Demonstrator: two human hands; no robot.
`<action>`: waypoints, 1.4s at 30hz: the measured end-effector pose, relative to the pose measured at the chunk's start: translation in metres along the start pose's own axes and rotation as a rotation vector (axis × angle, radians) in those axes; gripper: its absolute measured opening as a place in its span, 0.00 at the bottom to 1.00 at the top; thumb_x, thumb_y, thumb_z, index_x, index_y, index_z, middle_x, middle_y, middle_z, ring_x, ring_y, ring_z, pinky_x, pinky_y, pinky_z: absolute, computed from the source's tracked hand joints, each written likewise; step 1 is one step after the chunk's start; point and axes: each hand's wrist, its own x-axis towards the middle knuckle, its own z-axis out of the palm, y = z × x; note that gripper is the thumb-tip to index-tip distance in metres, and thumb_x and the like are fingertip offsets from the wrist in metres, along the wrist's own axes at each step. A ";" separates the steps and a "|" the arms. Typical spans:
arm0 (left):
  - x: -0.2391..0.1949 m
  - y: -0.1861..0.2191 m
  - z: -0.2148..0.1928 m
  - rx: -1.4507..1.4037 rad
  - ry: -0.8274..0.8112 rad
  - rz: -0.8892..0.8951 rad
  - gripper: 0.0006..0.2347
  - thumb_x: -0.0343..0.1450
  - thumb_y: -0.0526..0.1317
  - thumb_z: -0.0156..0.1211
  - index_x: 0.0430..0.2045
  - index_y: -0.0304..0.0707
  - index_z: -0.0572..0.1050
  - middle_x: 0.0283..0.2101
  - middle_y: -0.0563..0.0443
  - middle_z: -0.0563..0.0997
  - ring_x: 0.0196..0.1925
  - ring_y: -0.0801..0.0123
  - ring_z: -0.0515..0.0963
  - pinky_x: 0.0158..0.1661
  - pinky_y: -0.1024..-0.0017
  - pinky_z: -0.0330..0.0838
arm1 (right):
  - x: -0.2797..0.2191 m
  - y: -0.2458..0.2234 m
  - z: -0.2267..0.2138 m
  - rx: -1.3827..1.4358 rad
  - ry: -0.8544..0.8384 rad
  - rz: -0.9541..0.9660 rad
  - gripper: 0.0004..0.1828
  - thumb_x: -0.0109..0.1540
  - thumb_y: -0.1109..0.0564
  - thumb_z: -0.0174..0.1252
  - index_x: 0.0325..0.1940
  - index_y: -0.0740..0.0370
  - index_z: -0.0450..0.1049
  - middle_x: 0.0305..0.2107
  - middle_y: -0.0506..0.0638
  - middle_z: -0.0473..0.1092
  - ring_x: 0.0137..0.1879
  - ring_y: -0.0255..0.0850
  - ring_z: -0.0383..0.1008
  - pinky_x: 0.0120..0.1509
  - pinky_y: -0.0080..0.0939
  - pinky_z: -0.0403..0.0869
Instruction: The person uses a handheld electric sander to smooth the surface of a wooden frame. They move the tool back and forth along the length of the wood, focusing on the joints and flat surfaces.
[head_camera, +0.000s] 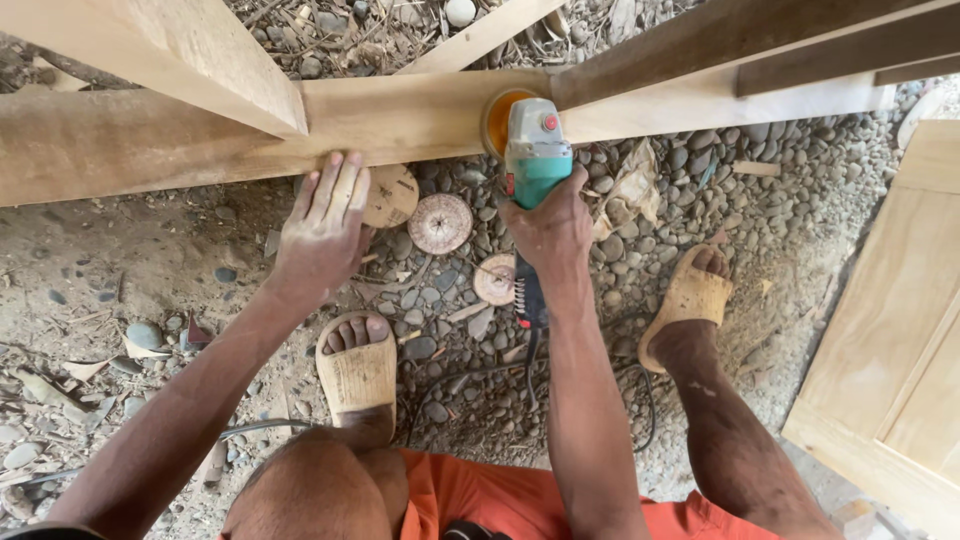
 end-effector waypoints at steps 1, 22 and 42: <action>-0.003 -0.001 0.000 -0.009 -0.019 -0.016 0.33 0.76 0.49 0.57 0.72 0.23 0.55 0.77 0.31 0.56 0.80 0.50 0.54 0.77 0.53 0.47 | 0.003 -0.001 0.000 0.024 -0.031 0.038 0.40 0.51 0.52 0.69 0.55 0.76 0.54 0.30 0.68 0.73 0.32 0.58 0.79 0.37 0.51 0.79; -0.083 -0.141 -0.027 0.037 -0.056 -0.301 0.40 0.76 0.51 0.62 0.75 0.19 0.49 0.78 0.21 0.49 0.82 0.39 0.47 0.81 0.45 0.44 | 0.019 -0.015 0.016 0.017 -0.026 -0.061 0.40 0.54 0.54 0.66 0.58 0.76 0.51 0.25 0.61 0.73 0.22 0.46 0.74 0.25 0.41 0.77; -0.077 -0.207 -0.030 0.265 -0.024 -0.166 0.43 0.69 0.48 0.72 0.72 0.18 0.51 0.74 0.27 0.57 0.80 0.38 0.55 0.77 0.44 0.48 | -0.112 -0.033 -0.108 -0.297 -0.200 -0.146 0.47 0.48 0.50 0.72 0.65 0.66 0.58 0.37 0.63 0.77 0.39 0.58 0.80 0.39 0.54 0.79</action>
